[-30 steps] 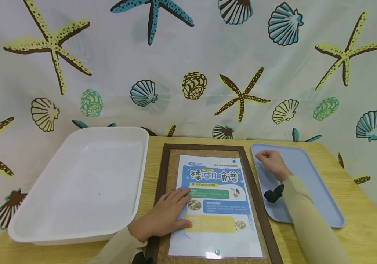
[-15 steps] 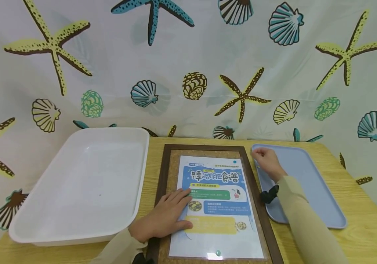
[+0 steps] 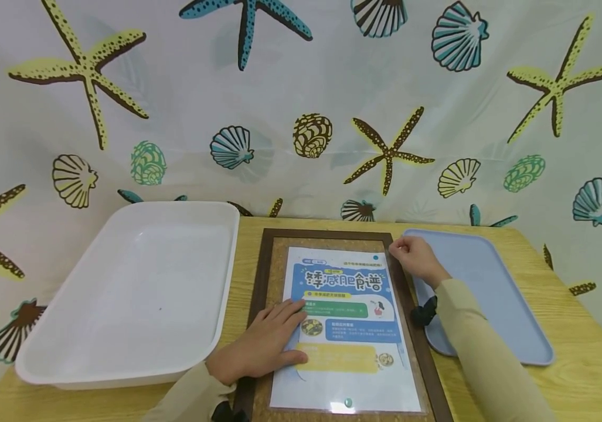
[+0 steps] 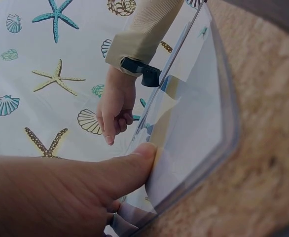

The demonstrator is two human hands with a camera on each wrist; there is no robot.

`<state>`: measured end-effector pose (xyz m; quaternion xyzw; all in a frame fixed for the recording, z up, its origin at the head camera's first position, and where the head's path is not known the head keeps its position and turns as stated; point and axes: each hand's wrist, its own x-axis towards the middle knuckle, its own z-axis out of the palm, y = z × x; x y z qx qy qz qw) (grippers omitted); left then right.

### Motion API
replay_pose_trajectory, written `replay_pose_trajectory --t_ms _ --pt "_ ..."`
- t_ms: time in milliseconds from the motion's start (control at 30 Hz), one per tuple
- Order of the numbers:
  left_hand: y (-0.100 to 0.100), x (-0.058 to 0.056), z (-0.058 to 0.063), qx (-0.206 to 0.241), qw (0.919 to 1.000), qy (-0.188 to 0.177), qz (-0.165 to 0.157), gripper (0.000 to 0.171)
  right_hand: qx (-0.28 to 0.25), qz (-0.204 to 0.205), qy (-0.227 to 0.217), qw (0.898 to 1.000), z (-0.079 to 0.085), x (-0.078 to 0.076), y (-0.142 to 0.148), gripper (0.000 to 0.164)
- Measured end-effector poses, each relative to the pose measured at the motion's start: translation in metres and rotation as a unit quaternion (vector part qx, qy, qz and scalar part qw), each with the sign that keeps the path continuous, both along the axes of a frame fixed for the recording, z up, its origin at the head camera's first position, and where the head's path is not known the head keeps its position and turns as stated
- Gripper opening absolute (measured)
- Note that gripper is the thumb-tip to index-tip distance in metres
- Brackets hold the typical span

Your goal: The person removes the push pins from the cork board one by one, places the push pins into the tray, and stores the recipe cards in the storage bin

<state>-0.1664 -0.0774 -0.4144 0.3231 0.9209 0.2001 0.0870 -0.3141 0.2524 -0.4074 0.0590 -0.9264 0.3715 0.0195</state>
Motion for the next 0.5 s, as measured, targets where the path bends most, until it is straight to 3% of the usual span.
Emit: replay_pose_trajectory --t_ms 267,500 --pt "0.0002 0.0011 -0.0011 -0.005 1.0000 0.003 0.001 0.070 0.029 0.000 -0.022 0.999 0.0012 0.0013 -0.0063 0.025" --pt "-0.0001 0.0007 -0.0019 -0.011 0.9999 0.010 0.002 0.069 0.052 0.032 -0.019 0.998 0.0019 0.0018 -0.0091 0.024"
